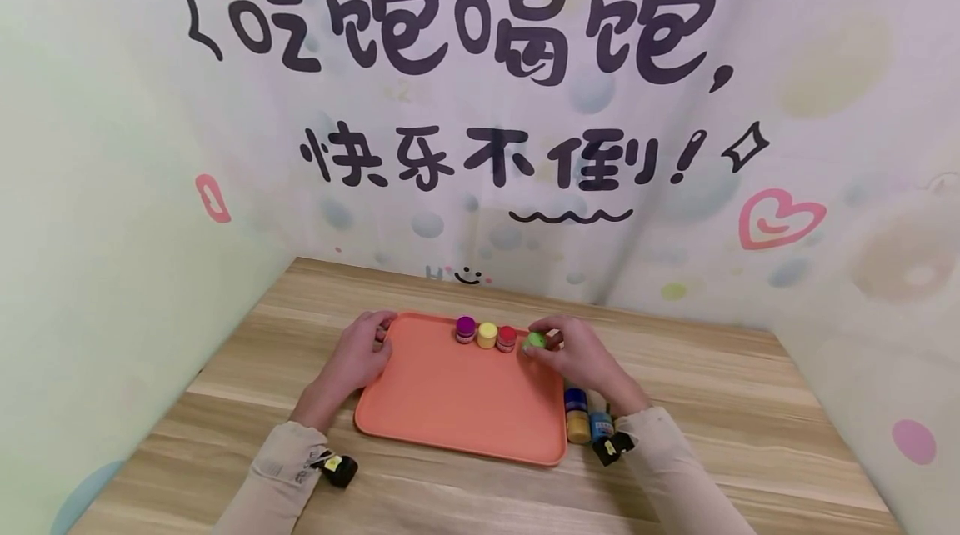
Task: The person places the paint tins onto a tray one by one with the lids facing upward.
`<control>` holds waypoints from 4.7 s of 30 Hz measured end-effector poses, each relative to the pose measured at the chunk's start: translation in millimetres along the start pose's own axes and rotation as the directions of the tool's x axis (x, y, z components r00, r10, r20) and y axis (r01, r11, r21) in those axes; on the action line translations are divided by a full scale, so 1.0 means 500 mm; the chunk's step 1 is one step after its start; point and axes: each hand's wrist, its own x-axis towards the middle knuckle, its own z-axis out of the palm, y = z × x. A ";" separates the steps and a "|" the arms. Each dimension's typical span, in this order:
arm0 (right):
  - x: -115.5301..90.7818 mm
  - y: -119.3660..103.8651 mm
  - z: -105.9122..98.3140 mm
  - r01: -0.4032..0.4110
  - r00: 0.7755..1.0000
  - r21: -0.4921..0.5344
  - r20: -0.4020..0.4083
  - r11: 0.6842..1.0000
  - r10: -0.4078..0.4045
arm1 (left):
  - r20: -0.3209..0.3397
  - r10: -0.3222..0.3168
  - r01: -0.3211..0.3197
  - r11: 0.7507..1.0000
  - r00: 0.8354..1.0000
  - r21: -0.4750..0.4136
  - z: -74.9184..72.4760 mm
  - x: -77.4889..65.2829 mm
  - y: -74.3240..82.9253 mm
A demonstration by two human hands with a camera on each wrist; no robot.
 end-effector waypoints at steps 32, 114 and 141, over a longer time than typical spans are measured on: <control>0.019 -0.007 0.029 -0.008 1.000 -0.066 -0.010 0.998 0.007 | 0.004 0.003 -0.003 1.000 1.000 -0.004 0.001 -0.001 0.000; -0.179 0.119 -0.110 -0.188 0.979 -0.091 0.068 0.978 0.194 | 0.016 0.029 -0.029 1.000 0.999 0.001 0.002 -0.002 -0.006; -0.179 0.130 -0.107 -0.224 0.975 -0.043 -0.017 0.974 0.223 | 0.021 0.012 -0.012 1.000 1.000 0.011 0.004 -0.002 -0.005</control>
